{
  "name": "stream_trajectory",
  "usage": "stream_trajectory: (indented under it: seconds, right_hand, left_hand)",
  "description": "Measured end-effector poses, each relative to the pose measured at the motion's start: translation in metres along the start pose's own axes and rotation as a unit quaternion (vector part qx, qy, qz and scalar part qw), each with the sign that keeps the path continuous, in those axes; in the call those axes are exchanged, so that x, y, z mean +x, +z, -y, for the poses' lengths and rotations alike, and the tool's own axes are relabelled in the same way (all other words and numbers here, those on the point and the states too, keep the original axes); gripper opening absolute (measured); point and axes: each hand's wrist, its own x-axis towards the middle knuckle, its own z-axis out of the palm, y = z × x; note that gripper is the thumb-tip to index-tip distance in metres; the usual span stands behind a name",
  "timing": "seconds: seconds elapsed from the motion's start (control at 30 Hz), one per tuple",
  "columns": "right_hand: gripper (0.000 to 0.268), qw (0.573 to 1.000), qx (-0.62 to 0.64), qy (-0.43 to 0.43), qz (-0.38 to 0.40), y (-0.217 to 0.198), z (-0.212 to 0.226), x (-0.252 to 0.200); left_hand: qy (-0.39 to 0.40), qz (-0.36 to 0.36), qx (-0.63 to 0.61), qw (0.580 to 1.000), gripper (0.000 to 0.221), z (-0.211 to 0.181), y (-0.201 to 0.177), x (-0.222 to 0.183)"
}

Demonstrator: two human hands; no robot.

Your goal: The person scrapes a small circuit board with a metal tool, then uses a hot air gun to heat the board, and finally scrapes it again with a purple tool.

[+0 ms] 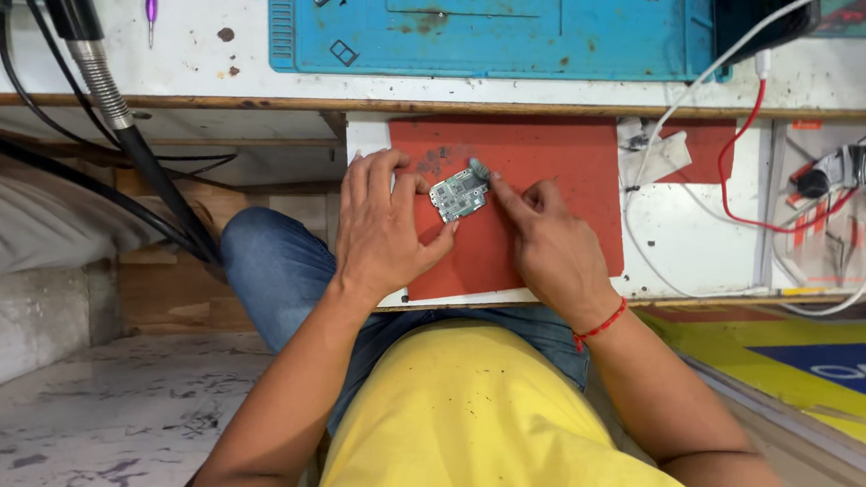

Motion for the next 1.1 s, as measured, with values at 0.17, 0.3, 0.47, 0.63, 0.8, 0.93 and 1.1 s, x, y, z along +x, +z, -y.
stream_trajectory:
  seconds: [0.17, 0.3, 0.47, 0.63, 0.8, 0.93, 1.1]
  right_hand:
    - [0.063, 0.998, 0.031, -0.042, 0.047, -0.001, 0.003, 0.002]
    - [0.062, 0.999, 0.021, -0.031, 0.020, -0.004, 0.008, 0.009]
    - [0.057, 1.000, 0.005, -0.015, 0.025, -0.005, 0.011, 0.017]
    - [0.061, 0.996, 0.028, -0.066, 0.045, -0.002, 0.007, 0.019]
    - [0.067, 0.997, -0.005, -0.039, 0.069, -0.002, 0.003, 0.012]
    - [0.066, 0.997, -0.003, -0.022, 0.069, -0.004, -0.004, 0.007]
    - [0.068, 0.993, 0.000, -0.050, 0.110, -0.003, -0.005, 0.016]
  left_hand:
    - [-0.012, 0.006, -0.011, 1.000, 0.048, 0.000, -0.003, 0.002]
    - [-0.016, 0.000, -0.016, 1.000, 0.049, -0.004, -0.004, 0.003]
    - [-0.010, -0.005, -0.017, 1.000, 0.045, -0.001, -0.006, 0.004]
    - [-0.015, -0.006, -0.030, 0.999, 0.050, 0.002, -0.008, 0.006]
    - [-0.005, -0.018, -0.030, 0.999, 0.049, 0.000, -0.010, 0.008]
    - [-0.009, -0.015, -0.026, 1.000, 0.050, 0.000, -0.008, 0.006]
    - [-0.006, -0.025, -0.028, 0.999, 0.048, 0.003, -0.007, 0.006]
